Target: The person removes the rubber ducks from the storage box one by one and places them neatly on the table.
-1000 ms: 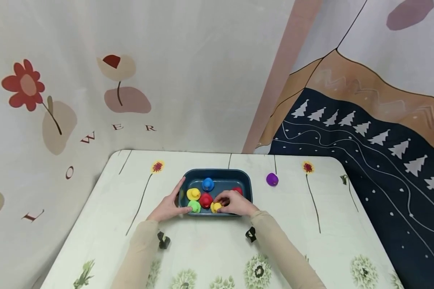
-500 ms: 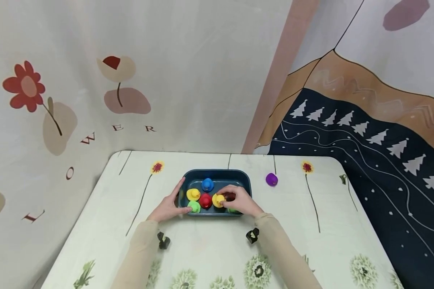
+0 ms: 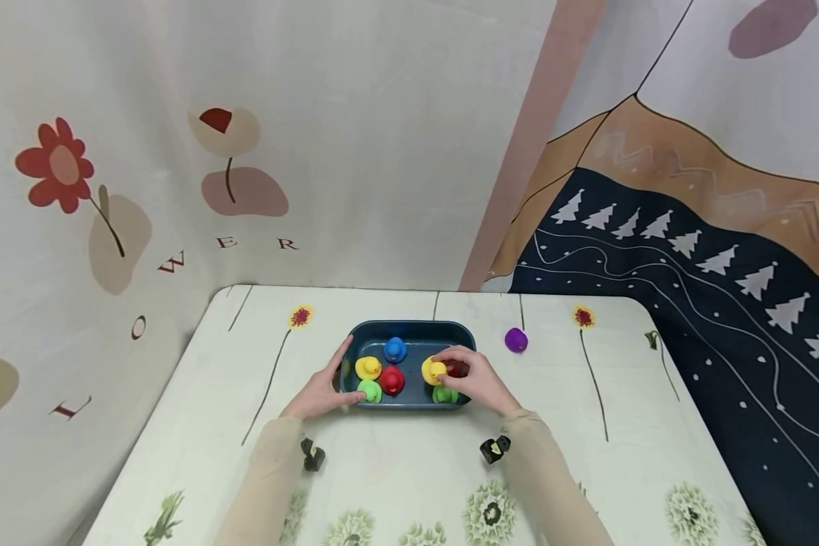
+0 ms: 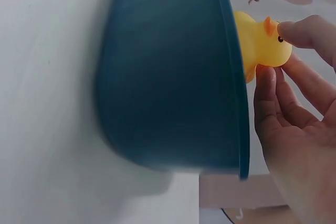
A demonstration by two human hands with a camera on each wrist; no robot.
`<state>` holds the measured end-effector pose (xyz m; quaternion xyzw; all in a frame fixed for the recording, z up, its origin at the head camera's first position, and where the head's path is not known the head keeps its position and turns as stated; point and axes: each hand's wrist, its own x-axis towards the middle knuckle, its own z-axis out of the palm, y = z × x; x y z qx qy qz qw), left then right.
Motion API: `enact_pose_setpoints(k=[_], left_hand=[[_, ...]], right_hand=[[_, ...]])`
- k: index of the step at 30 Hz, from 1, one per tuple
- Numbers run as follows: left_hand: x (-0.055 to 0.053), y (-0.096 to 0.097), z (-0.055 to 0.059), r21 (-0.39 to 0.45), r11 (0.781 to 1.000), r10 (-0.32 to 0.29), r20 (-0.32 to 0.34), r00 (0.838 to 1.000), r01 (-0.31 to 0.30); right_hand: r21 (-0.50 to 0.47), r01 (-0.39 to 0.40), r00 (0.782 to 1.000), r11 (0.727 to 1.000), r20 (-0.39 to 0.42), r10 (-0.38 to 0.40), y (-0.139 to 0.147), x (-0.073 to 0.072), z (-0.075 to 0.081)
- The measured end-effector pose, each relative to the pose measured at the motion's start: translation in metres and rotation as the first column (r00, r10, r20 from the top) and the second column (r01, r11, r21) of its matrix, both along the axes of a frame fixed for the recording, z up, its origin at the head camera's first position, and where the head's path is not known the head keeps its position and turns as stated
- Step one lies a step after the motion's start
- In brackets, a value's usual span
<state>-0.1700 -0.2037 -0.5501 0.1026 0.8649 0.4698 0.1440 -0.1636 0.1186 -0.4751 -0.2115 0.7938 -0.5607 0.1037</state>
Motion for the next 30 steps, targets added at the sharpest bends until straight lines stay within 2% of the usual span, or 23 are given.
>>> enact_pose_setpoints(k=[5,15,30], left_hand=[[0.000,0.000,0.000,0.004,1.000,-0.002,0.001,1.000,0.002],[0.000,-0.001,-0.002,0.012,1.000,-0.009,-0.007,1.000,0.009],[0.002,0.000,-0.001,0.004,1.000,0.002,-0.006,1.000,-0.002]], right_hand=[[-0.034,0.037,0.999,0.999,0.020,-0.036,0.011,0.001,0.001],[-0.063,0.091,0.996,0.994,0.001,-0.091,0.035,0.000,0.002],[-0.023,0.188,0.982,0.982,-0.016,-0.188,0.064,0.000,0.004]])
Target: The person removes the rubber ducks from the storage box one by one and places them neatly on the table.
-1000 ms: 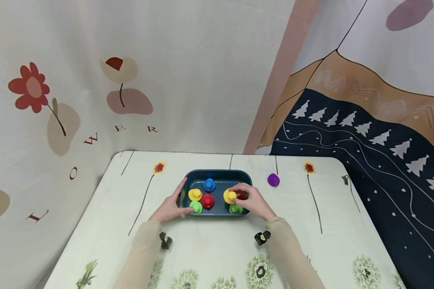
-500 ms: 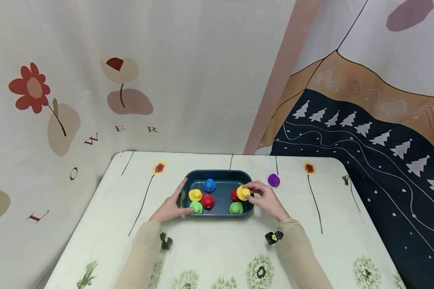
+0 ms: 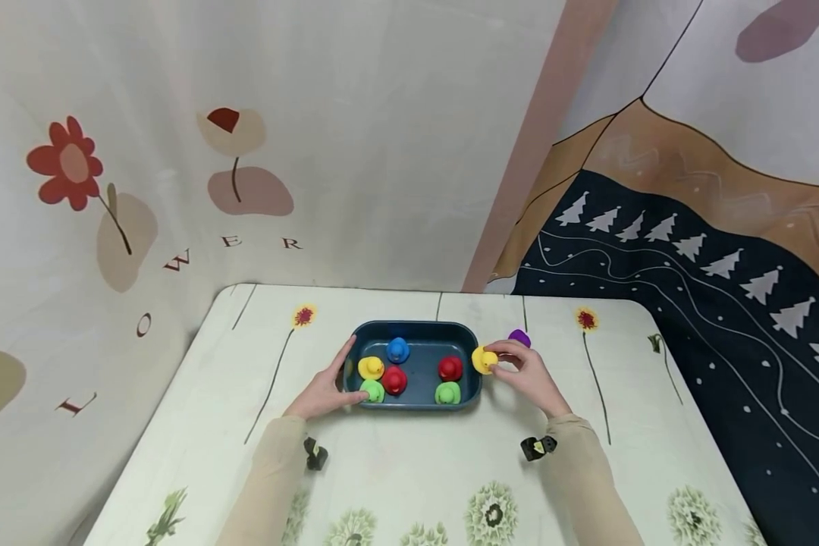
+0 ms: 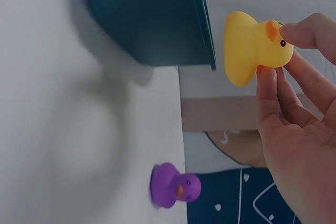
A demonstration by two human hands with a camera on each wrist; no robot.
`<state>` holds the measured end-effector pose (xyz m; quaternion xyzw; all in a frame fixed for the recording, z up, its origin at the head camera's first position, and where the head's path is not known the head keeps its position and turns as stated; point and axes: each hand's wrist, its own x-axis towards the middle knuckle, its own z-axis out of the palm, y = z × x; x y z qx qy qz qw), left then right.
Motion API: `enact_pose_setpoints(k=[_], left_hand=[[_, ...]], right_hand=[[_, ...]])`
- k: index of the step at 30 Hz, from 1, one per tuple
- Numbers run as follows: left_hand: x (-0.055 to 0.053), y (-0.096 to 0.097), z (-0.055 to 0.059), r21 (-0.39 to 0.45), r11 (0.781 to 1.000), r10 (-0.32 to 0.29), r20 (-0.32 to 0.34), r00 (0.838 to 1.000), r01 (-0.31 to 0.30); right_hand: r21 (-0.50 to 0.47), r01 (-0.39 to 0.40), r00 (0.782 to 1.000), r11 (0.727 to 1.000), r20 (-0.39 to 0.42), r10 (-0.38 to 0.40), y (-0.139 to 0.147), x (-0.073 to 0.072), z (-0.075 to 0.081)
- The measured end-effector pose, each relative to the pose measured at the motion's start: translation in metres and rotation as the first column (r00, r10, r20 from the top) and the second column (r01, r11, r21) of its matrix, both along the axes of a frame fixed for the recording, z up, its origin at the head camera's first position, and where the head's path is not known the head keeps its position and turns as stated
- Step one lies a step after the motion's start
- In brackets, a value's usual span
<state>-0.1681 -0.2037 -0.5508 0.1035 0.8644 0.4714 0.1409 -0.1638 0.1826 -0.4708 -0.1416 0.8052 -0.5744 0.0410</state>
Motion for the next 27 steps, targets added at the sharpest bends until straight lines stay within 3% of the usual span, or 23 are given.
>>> enact_pose_setpoints(k=[27], left_hand=[[0.000,0.000,0.000,-0.012,1.000,0.006,0.013,1.000,-0.006]], right_hand=[[0.108,0.132,0.991,0.985,0.020,-0.135,0.061,0.002,-0.021]])
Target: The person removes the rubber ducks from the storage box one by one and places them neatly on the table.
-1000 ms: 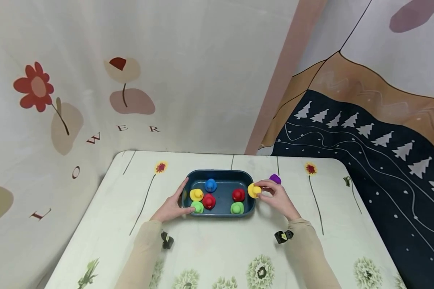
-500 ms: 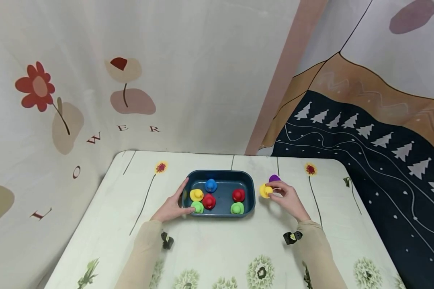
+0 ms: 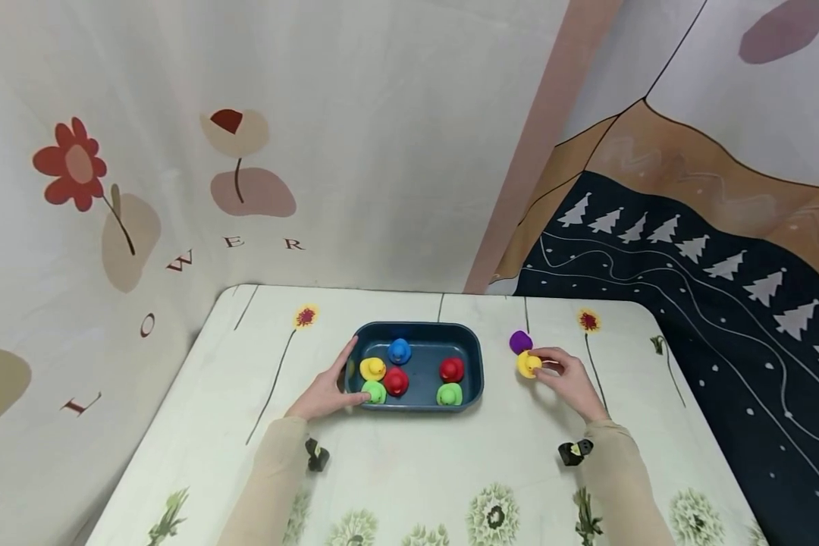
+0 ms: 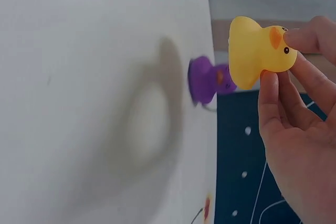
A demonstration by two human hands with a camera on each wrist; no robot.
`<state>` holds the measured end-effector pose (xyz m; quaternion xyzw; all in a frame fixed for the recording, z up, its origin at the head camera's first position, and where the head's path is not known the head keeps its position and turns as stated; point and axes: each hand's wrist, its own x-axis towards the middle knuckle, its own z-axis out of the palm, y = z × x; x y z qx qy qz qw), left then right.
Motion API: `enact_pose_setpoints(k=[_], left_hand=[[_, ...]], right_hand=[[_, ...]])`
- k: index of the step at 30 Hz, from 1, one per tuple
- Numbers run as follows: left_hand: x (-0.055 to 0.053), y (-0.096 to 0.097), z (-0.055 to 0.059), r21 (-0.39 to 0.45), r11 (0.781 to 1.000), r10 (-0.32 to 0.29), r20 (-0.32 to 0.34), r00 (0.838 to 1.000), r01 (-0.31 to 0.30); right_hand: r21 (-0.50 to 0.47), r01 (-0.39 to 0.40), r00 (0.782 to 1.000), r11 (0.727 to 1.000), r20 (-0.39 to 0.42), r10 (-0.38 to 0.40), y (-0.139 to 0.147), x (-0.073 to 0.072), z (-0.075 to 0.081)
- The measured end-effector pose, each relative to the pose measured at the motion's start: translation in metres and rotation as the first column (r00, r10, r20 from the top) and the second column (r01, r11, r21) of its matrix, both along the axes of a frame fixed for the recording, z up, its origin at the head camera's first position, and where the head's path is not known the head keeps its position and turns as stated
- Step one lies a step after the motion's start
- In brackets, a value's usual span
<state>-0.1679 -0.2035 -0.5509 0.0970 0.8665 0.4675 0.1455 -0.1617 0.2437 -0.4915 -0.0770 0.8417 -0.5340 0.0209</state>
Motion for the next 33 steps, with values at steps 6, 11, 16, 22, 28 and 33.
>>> enact_pose_setpoints(k=[6,11,16,22,28,33], left_hand=[[0.000,0.001,0.001,0.000,1.000,0.000,0.004,1.000,0.000],[0.000,0.001,0.002,-0.005,1.000,-0.001,-0.006,1.000,0.001],[0.000,0.000,0.002,-0.002,1.000,-0.002,-0.007,1.000,0.002],[-0.001,0.000,0.002,0.000,1.000,-0.008,-0.014,1.000,0.008],[-0.001,0.000,0.002,-0.003,1.000,-0.004,-0.003,1.000,0.004],[0.000,0.000,0.003,-0.016,1.000,-0.008,-0.004,1.000,0.008]], right_hand=[[0.060,0.037,0.999,0.998,0.009,-0.037,0.025,-0.011,-0.026],[0.099,0.056,0.997,0.994,0.038,-0.060,0.041,-0.020,-0.039],[0.128,0.068,0.994,0.989,0.076,-0.078,0.049,-0.025,-0.040],[0.147,0.078,0.992,0.986,0.090,-0.092,0.056,-0.033,-0.042],[0.147,0.073,0.993,0.986,0.079,-0.085,0.061,-0.041,-0.044],[0.156,0.068,0.993,0.985,0.089,-0.082,0.064,-0.049,-0.045]])
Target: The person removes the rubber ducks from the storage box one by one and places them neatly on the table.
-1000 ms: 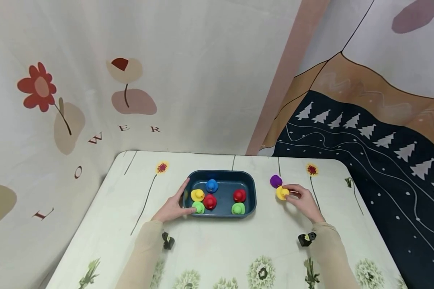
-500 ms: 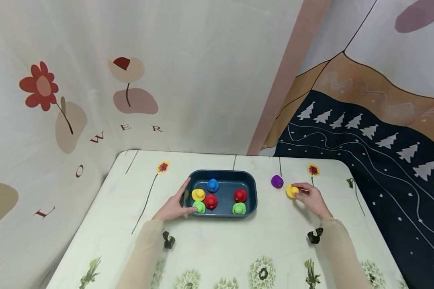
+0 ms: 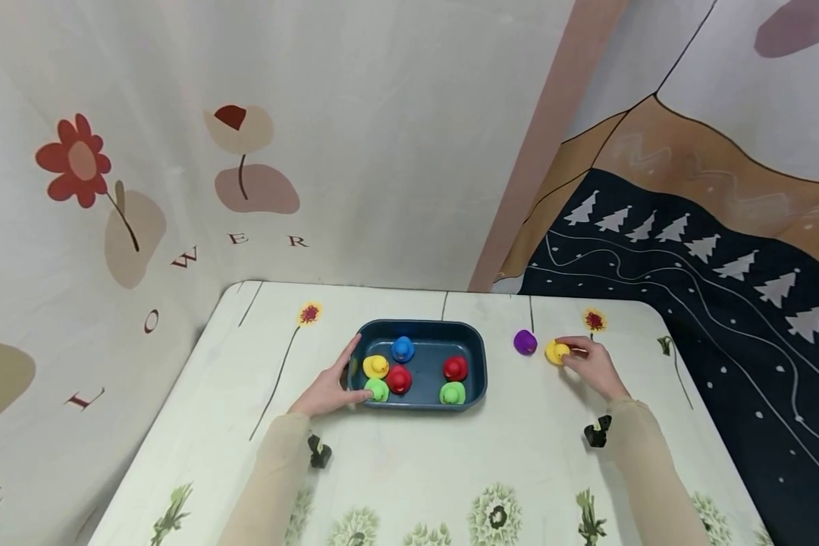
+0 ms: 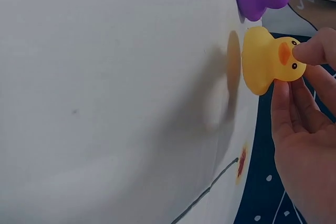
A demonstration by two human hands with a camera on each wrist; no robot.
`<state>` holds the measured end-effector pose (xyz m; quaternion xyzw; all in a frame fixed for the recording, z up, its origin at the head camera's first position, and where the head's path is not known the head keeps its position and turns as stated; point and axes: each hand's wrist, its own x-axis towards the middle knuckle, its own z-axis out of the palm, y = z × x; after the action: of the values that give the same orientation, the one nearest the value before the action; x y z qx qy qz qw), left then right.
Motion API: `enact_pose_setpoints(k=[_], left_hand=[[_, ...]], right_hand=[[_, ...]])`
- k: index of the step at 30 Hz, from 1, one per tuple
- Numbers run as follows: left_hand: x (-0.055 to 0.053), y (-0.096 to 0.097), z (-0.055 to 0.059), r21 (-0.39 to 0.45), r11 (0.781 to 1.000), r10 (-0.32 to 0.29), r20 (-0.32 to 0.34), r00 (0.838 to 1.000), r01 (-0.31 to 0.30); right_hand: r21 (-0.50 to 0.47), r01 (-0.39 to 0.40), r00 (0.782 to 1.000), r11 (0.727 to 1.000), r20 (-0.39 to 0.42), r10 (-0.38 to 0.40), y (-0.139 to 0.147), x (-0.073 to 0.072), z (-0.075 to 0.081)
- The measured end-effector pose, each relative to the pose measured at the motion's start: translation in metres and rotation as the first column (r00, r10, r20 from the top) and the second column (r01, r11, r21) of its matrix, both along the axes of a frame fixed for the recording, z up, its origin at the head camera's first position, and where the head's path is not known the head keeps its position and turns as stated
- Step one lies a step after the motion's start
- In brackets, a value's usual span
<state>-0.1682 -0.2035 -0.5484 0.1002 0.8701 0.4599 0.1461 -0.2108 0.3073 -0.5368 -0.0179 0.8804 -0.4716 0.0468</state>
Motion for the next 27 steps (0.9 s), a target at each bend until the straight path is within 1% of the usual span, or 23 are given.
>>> enact_pose_setpoints(k=[3,9,17,22,27], left_hand=[[0.000,0.000,0.001,-0.005,1.000,-0.001,-0.004,1.000,0.001],[-0.001,-0.001,-0.001,-0.013,1.000,-0.007,-0.004,1.000,0.007],[0.001,0.000,-0.003,0.016,1.000,0.005,0.007,1.000,-0.005],[0.000,0.000,-0.003,0.015,1.000,0.006,0.009,1.000,-0.006],[-0.001,-0.001,-0.004,0.008,1.000,0.007,0.010,1.000,-0.007]], right_hand=[[0.009,0.000,1.000,1.000,0.011,0.000,0.000,-0.005,-0.001],[-0.017,0.009,0.999,1.000,0.033,-0.009,-0.001,-0.011,-0.003],[-0.060,0.055,0.996,0.997,0.068,-0.051,-0.004,-0.009,-0.009],[-0.072,0.067,0.996,0.995,0.063,-0.062,-0.004,-0.008,-0.010],[-0.102,0.066,0.998,0.993,0.021,-0.064,-0.002,-0.008,-0.007]])
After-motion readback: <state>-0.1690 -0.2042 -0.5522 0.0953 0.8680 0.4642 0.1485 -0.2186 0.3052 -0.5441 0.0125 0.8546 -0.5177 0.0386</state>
